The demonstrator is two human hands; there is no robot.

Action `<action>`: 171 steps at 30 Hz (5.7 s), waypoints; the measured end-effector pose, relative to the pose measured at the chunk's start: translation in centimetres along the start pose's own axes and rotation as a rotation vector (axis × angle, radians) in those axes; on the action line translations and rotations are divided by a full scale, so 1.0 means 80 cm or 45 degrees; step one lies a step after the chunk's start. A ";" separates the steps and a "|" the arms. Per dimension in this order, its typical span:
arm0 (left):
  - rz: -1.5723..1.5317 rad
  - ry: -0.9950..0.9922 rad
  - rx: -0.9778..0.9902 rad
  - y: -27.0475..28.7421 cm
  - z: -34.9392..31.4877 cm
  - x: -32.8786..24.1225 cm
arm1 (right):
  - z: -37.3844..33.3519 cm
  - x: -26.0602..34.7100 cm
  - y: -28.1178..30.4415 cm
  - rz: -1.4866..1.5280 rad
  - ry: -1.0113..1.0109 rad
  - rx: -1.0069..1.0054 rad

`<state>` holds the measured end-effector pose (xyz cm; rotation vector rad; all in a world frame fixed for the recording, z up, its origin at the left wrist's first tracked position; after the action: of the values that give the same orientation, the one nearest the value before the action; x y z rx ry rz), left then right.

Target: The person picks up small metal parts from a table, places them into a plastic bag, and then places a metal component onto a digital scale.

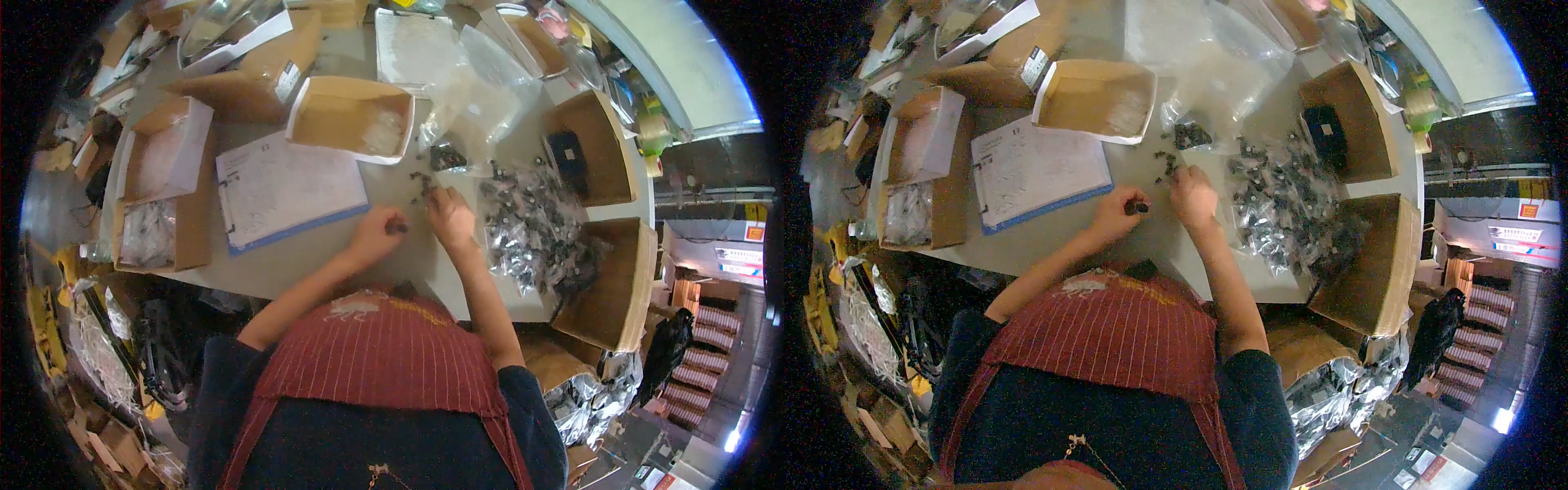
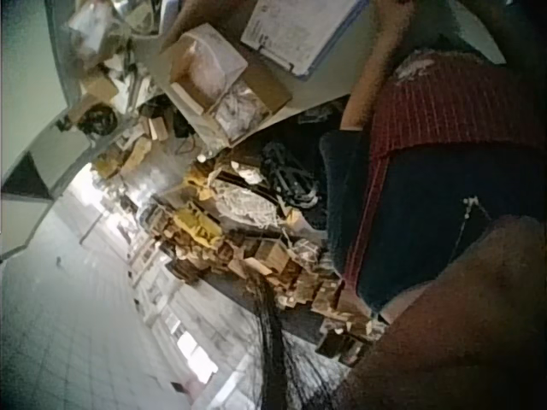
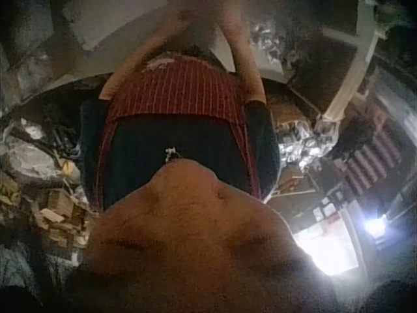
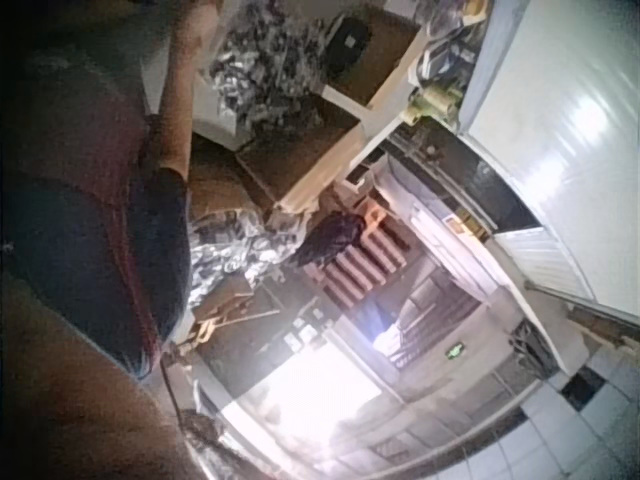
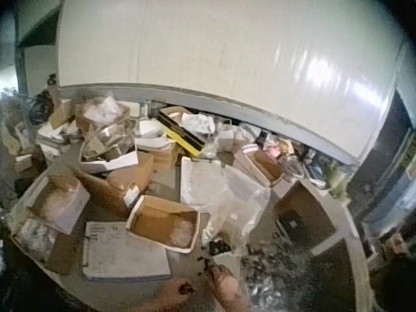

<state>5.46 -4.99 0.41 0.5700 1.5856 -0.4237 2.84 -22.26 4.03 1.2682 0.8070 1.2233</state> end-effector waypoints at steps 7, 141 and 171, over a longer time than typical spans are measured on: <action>0.094 -0.119 -0.071 0.000 -0.004 0.005 | -0.007 0.018 -0.002 0.264 0.183 -0.003; 0.406 -0.017 -0.070 0.045 -0.019 -0.021 | -0.029 -0.032 0.001 0.333 0.095 0.006; 0.362 -0.141 0.014 0.004 0.007 -0.011 | -0.047 -0.004 0.031 0.470 -0.066 0.022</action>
<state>6.15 -5.13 1.22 0.7558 1.3722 -0.2454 -1.38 -21.93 5.69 1.5017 0.5605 1.4694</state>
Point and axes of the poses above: each hand's wrist, its own z-axis towards the middle knuckle, its own y-axis out of the back of the hand, x = y × z, the point moved 7 cm from there along z, towards the middle knuckle, and after that the axes turned 10 degrees about -z, right-handed, at the moved point
